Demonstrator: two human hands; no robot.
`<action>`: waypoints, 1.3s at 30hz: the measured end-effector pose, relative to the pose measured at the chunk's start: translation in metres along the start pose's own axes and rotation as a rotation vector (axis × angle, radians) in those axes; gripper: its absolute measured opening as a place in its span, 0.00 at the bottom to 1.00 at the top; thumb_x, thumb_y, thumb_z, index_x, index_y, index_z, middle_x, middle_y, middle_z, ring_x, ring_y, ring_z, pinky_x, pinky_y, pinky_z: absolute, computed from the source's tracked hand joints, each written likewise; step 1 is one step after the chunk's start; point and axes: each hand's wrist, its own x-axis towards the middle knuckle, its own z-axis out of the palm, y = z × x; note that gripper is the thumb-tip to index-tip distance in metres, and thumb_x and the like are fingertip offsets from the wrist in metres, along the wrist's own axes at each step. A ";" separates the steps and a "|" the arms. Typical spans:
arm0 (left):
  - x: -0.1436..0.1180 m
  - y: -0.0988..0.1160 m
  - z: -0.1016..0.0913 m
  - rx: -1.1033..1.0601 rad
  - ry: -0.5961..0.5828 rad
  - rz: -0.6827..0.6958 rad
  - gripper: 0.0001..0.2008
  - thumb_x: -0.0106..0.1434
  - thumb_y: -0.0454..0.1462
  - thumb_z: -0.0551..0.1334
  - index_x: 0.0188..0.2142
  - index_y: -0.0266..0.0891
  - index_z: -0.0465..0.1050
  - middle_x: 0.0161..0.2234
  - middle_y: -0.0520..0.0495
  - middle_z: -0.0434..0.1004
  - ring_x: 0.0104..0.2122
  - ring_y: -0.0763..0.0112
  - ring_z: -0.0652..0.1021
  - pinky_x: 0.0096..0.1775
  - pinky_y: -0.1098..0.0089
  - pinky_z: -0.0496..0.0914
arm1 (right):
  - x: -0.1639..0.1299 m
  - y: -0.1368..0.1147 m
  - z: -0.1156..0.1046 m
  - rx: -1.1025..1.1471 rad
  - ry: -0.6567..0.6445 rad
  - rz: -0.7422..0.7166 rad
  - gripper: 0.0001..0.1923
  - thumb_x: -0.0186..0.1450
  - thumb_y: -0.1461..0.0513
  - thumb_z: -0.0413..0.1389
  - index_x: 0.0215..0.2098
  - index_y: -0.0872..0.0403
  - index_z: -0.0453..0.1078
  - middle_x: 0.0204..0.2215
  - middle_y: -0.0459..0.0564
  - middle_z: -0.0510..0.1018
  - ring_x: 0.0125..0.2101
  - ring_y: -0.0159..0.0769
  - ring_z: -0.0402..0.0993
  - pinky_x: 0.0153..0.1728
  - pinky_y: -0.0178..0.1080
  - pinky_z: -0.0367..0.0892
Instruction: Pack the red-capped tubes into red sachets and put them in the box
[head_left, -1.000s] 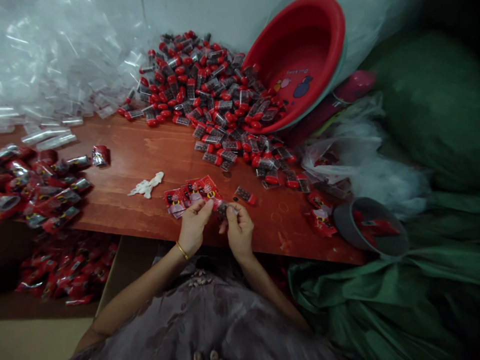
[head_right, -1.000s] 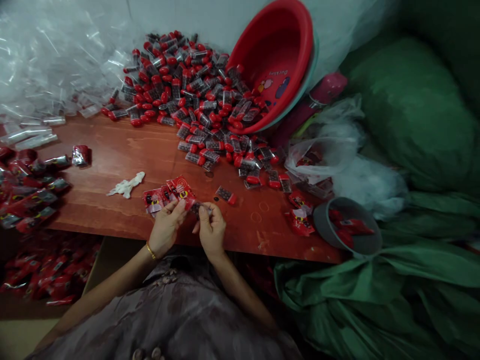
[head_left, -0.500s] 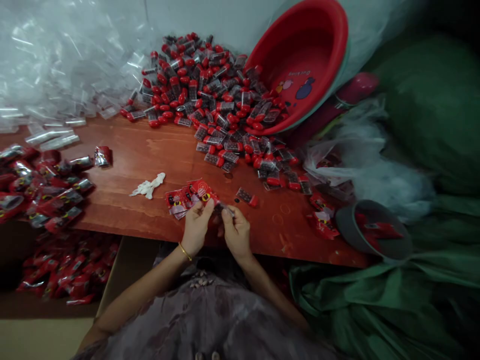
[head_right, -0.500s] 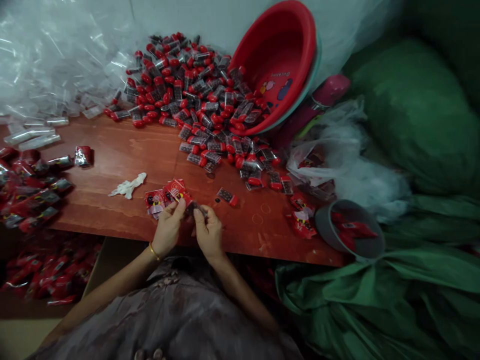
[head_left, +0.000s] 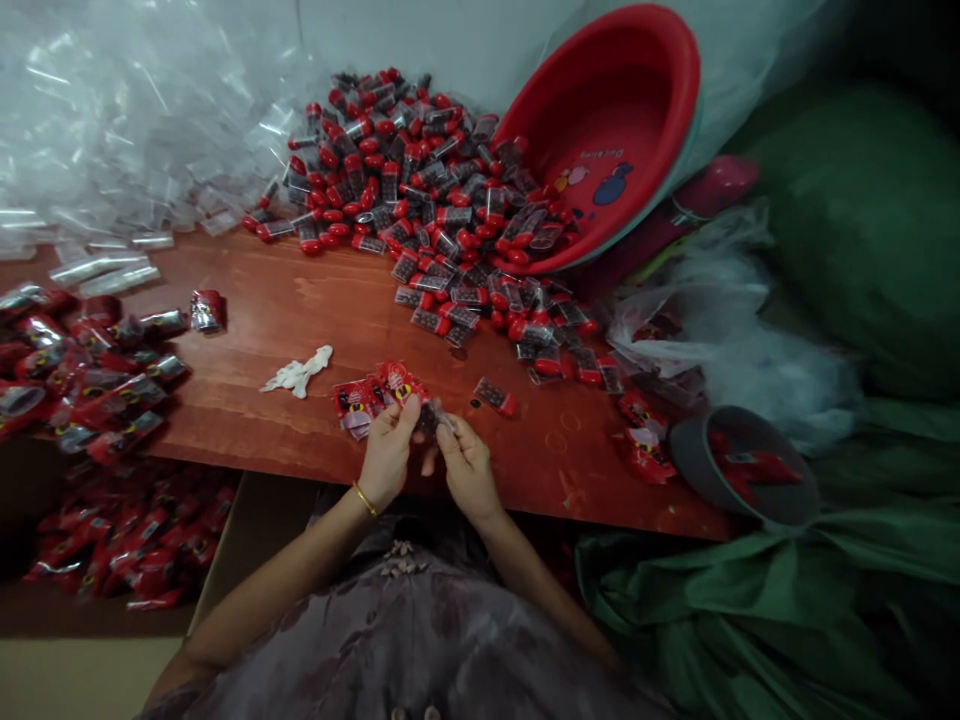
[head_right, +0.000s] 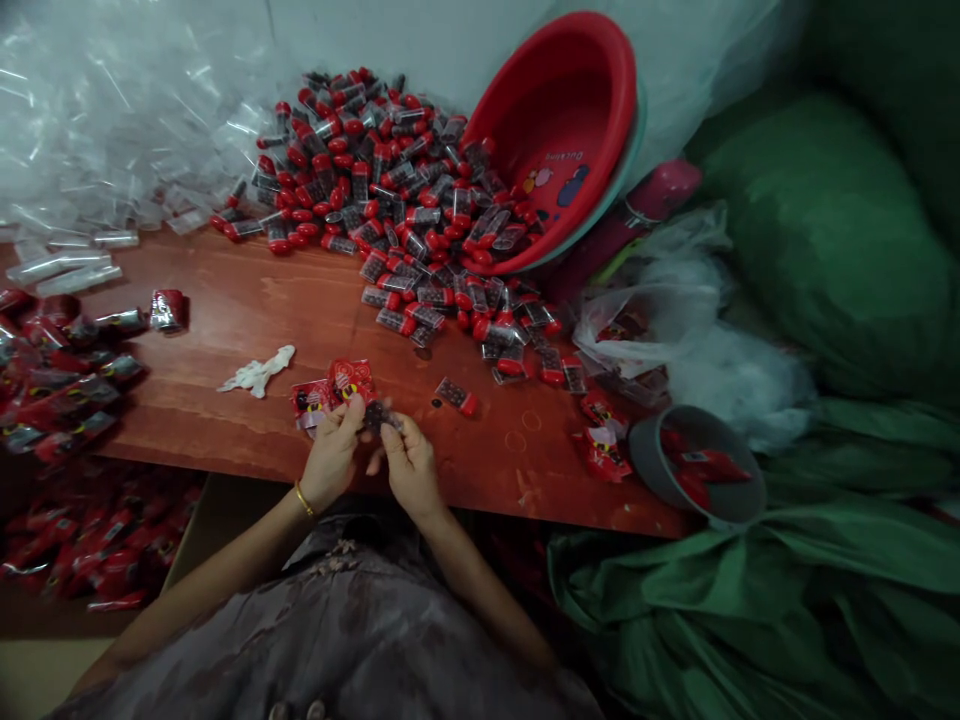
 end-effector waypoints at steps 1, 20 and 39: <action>-0.001 -0.002 0.000 -0.003 0.004 -0.013 0.23 0.45 0.54 0.68 0.23 0.37 0.66 0.16 0.59 0.62 0.13 0.83 0.62 0.13 0.79 0.56 | 0.000 -0.001 0.000 -0.026 0.018 -0.005 0.14 0.65 0.50 0.48 0.35 0.52 0.64 0.26 0.44 0.76 0.15 0.24 0.67 0.18 0.30 0.64; -0.002 0.004 -0.009 0.042 -0.153 -0.111 0.18 0.47 0.48 0.69 0.25 0.34 0.73 0.14 0.58 0.61 0.13 0.81 0.62 0.15 0.76 0.58 | 0.002 -0.001 0.001 -0.069 -0.020 -0.013 0.15 0.62 0.50 0.52 0.30 0.53 0.66 0.21 0.43 0.76 0.12 0.25 0.66 0.15 0.29 0.61; -0.011 0.037 -0.052 0.039 -0.127 -0.469 0.14 0.49 0.41 0.70 0.31 0.34 0.75 0.27 0.42 0.81 0.28 0.64 0.80 0.35 0.66 0.74 | 0.040 0.006 -0.004 -0.784 -0.020 -0.588 0.21 0.55 0.43 0.59 0.27 0.51 0.67 0.24 0.48 0.74 0.29 0.37 0.68 0.37 0.39 0.62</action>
